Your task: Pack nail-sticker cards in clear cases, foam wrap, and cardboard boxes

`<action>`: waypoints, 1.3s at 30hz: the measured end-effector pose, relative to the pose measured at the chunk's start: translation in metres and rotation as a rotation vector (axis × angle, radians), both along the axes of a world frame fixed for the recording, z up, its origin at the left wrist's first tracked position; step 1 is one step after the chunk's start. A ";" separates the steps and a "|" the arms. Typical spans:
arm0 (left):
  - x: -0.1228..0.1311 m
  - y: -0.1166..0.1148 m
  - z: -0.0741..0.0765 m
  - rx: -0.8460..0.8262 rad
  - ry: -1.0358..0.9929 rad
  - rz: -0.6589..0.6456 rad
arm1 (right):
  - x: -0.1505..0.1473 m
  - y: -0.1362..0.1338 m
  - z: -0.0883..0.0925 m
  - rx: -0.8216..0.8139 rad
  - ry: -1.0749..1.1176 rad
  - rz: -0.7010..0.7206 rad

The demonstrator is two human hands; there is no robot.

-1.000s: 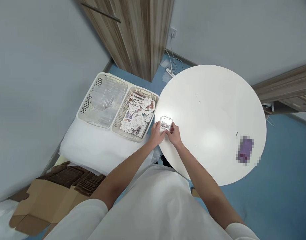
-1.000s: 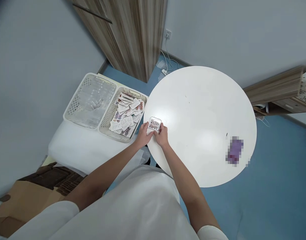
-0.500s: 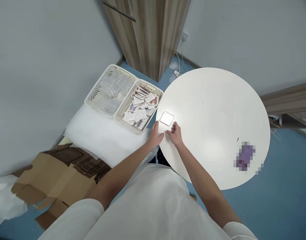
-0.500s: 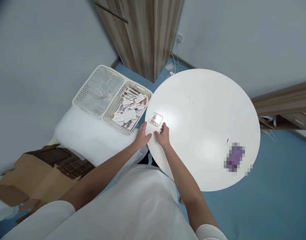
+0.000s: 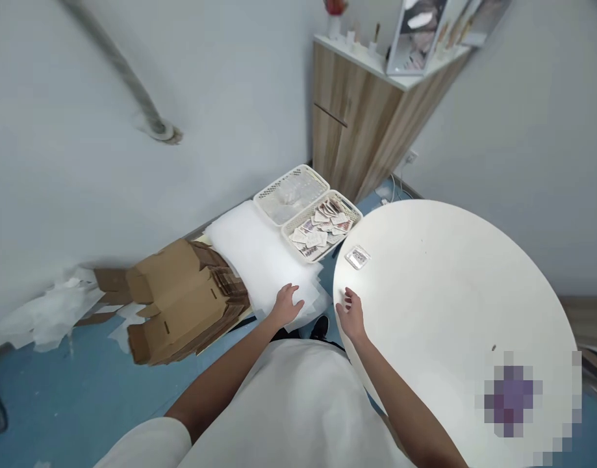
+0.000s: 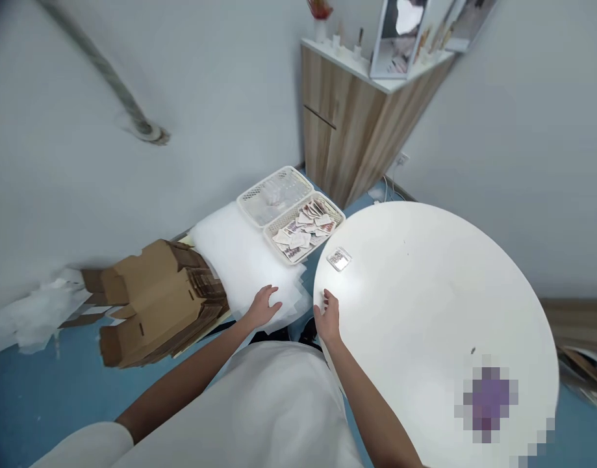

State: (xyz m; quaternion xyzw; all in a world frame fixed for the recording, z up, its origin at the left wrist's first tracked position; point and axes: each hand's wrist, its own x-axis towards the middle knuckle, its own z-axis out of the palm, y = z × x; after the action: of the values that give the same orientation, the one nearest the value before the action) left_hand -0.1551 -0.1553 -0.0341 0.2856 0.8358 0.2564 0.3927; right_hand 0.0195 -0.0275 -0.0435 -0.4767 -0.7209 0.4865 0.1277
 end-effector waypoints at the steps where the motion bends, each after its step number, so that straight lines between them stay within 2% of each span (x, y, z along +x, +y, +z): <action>1: -0.007 -0.005 0.002 -0.021 0.004 0.027 | -0.009 -0.003 0.002 0.015 0.014 0.073; 6: -0.041 -0.027 0.007 0.025 0.054 0.097 | -0.076 -0.013 0.011 0.040 -0.010 0.475; 9: -0.056 -0.037 0.008 0.055 0.023 0.101 | -0.115 -0.021 0.017 0.047 -0.089 0.596; 14: -0.072 -0.038 0.011 0.066 -0.032 0.153 | -0.151 -0.030 0.017 0.091 -0.205 0.625; 20: -0.086 -0.012 0.008 0.175 -0.167 0.355 | -0.180 -0.022 0.008 0.047 -0.321 0.741; 25: -0.096 0.011 -0.009 0.189 -0.245 0.480 | -0.211 -0.007 -0.012 0.101 -0.331 0.651; 30: -0.104 0.017 -0.030 0.136 -0.322 0.556 | -0.228 0.001 -0.033 0.184 -0.279 0.599; 35: -0.110 0.018 -0.050 0.135 -0.282 0.686 | -0.237 -0.009 -0.044 0.241 -0.291 0.766; 39: -0.113 0.018 -0.054 0.247 -0.334 0.752 | -0.236 -0.028 -0.039 0.271 -0.289 0.909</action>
State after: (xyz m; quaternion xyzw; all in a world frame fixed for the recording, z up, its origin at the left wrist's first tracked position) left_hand -0.2678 -0.1378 -0.0885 -0.0397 0.7695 0.5228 0.3647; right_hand -0.2169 -0.0551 -0.0829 -0.1556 -0.9230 0.3239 -0.1377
